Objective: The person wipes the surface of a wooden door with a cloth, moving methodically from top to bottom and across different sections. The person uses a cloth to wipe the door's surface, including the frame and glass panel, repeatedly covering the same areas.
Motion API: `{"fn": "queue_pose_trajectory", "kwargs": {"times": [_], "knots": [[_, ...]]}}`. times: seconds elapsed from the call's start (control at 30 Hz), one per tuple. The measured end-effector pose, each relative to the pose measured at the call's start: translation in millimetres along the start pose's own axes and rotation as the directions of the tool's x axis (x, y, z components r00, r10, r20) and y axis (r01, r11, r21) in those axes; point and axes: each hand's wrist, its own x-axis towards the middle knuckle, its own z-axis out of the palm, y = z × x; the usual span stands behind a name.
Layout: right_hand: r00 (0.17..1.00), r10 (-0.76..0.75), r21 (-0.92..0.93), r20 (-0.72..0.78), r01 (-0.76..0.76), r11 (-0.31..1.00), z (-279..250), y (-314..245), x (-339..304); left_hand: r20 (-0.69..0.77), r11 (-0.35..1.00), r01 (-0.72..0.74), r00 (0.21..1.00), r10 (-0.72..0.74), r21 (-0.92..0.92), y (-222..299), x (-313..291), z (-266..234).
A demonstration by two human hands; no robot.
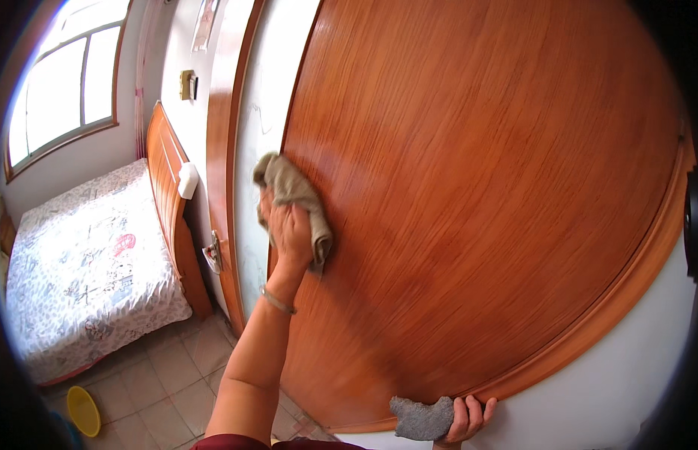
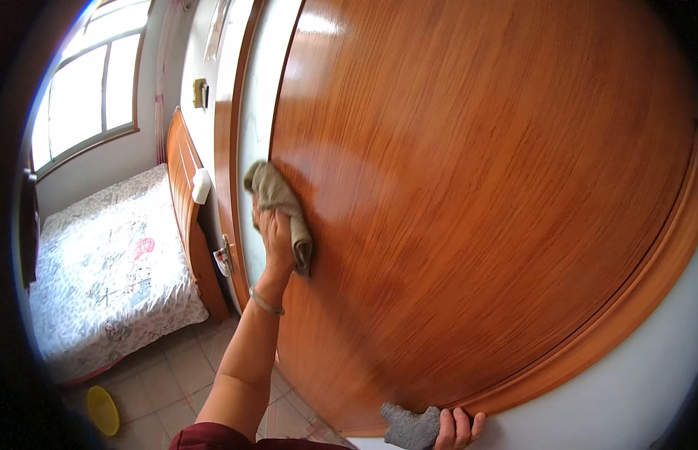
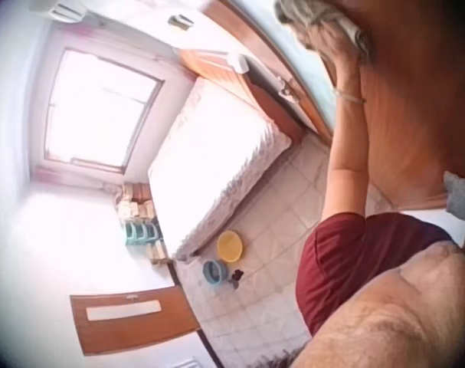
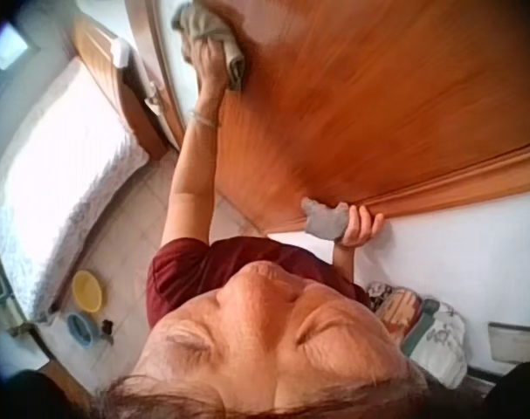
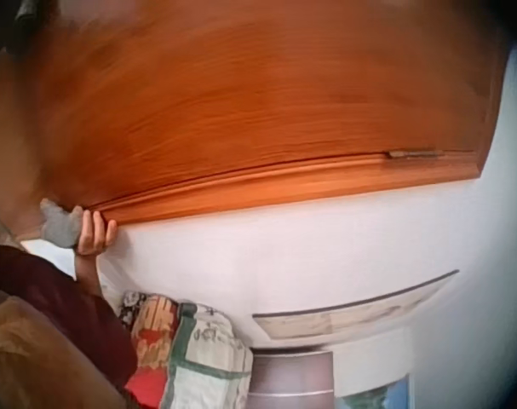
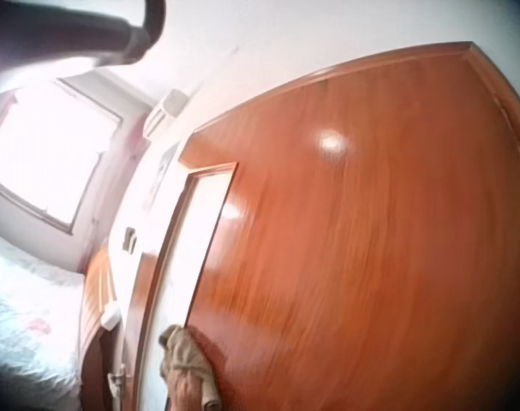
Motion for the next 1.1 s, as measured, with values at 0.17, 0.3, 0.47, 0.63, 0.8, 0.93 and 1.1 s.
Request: {"fn": "queue_pose_trajectory", "kwargs": {"times": [0.17, 0.3, 0.47, 0.63, 0.8, 0.93, 1.1], "knots": [[0.99, 0.02, -0.017, 0.138, -0.018, 1.0, -5, 10, -39, 0.003, 0.978, 0.209, 0.978, -0.209, -0.027, -140, -110, -4], [0.995, -0.014, 0.05, 0.095, 0.009, 0.999, -4, 2, -7, -0.012, 0.816, 0.508, 0.847, -0.531, -0.277, -143, -177, -15], [0.967, 0.051, 0.189, 0.249, -0.1, 0.977, -19, 14, -29, 0.055, 0.416, 0.793, 0.488, -0.871, -0.446, -123, -165, -19], [0.964, 0.053, 0.486, 0.261, -0.179, 0.856, -31, 25, -14, -0.016, 0.642, 0.609, 0.72, -0.694, -0.465, -87, -148, -3], [0.915, 0.128, 0.748, 0.382, -0.387, 0.539, -51, 37, -5, -0.012, 0.905, 0.368, 0.925, -0.379, -0.215, 72, -106, 4], [0.908, 0.075, 0.834, 0.411, -0.408, 0.371, -72, 46, 1, 0.154, 0.996, 0.084, 0.985, -0.083, 0.001, 124, -92, 2], [0.924, 0.098, 0.841, 0.37, -0.378, 0.387, -85, 49, 11, 0.098, 0.973, -0.226, 0.969, 0.229, -0.038, 232, -112, 20]]}}
